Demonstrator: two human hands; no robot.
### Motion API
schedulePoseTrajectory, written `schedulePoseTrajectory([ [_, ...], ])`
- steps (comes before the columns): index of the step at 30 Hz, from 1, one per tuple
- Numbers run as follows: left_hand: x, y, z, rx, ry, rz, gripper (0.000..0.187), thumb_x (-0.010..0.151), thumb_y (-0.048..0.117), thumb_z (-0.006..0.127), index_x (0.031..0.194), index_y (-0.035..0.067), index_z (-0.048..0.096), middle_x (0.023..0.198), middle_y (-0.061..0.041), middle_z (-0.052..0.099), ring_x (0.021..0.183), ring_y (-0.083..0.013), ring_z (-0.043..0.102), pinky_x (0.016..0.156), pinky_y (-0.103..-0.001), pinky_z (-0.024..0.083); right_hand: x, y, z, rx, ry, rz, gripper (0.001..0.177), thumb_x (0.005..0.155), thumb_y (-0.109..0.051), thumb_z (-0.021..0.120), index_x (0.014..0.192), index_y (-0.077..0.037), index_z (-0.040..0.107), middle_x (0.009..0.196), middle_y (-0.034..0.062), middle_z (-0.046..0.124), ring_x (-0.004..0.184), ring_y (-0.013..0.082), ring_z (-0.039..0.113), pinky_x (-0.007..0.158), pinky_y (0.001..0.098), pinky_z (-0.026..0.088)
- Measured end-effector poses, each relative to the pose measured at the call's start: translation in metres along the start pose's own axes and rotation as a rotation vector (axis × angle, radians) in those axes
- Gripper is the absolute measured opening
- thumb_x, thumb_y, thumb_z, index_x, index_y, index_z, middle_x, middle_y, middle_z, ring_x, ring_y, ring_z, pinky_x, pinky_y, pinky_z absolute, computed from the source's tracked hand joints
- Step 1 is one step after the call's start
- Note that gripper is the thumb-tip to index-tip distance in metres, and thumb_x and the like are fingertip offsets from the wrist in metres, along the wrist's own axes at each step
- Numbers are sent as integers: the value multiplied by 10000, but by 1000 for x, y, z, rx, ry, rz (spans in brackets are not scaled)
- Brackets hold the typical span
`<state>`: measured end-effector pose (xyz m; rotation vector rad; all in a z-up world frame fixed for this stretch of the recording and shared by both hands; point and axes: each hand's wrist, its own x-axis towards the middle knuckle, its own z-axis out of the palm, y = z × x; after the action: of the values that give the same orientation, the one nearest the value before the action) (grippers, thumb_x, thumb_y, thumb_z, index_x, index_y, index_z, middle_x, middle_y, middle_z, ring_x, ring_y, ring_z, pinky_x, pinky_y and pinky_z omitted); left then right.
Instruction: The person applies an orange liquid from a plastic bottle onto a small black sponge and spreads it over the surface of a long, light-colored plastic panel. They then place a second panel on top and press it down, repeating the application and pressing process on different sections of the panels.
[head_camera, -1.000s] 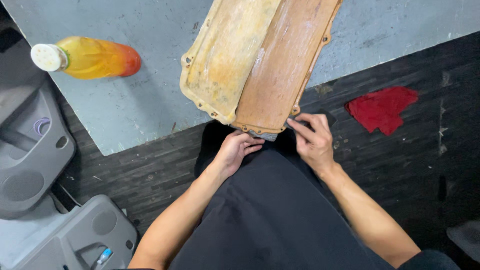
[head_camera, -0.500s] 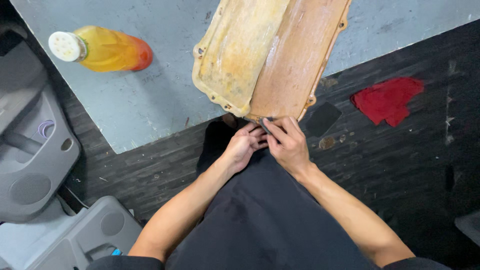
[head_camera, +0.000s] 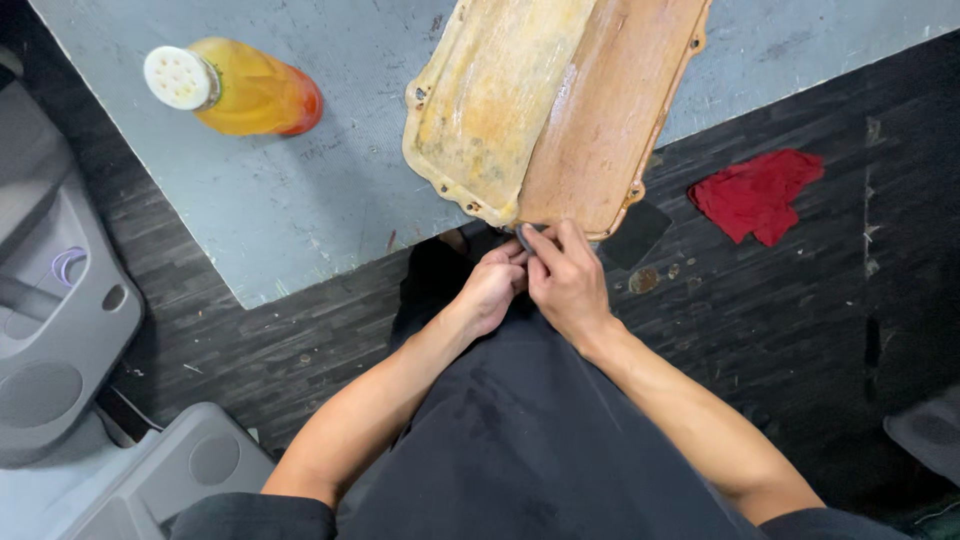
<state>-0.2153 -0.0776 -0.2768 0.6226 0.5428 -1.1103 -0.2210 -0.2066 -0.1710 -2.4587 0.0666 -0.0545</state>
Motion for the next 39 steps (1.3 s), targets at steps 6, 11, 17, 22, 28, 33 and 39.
schedulePoseTrajectory([
  [6,-1,10,-1,90,-75,-48,750,691,-138,395,1421,-3,510,1420,-94,612,1158,-206,649,996,-346,509,1,4,-25,-35,35,63,321,816,73,689,1126,3,738,975,135,638,910,298,658,783,392,554],
  [11,2,11,-3,33,-41,-39,717,764,-130,421,1463,10,500,1433,-145,582,1176,-219,622,996,-343,483,3,-2,5,-18,23,4,290,807,64,709,1088,4,741,953,118,639,917,294,657,811,405,557],
  [17,-3,24,2,119,-75,-43,633,767,-111,436,1388,-26,525,1437,-154,587,1207,-258,637,1028,-383,500,-2,13,-39,-71,28,111,297,793,75,701,1063,-33,763,924,109,642,898,275,654,792,387,556],
  [22,-15,34,4,154,-63,1,566,813,-71,471,1374,-36,539,1405,-166,607,1219,-278,632,1048,-405,496,5,25,-57,-57,96,167,296,880,88,692,1115,-75,772,980,97,673,899,231,672,786,354,559],
  [28,-32,55,3,47,23,132,578,806,-82,476,1379,-29,530,1343,-160,621,1179,-281,638,1008,-410,519,34,26,-61,-161,-70,-53,359,763,81,688,1086,-56,768,1003,116,666,983,295,630,855,401,544],
  [33,-53,73,0,-2,109,209,655,779,-103,467,1424,6,499,1330,-154,615,1147,-271,637,957,-402,544,79,35,-59,-224,35,-44,294,875,58,697,1126,-76,769,1084,94,685,1021,308,616,885,406,538],
  [39,-62,97,5,-58,164,251,691,783,-82,442,1456,70,430,1299,-193,627,1141,-257,658,934,-434,573,122,6,-51,-163,-88,-228,340,850,66,689,1134,-98,779,1102,83,712,1018,307,621,841,400,539],
])
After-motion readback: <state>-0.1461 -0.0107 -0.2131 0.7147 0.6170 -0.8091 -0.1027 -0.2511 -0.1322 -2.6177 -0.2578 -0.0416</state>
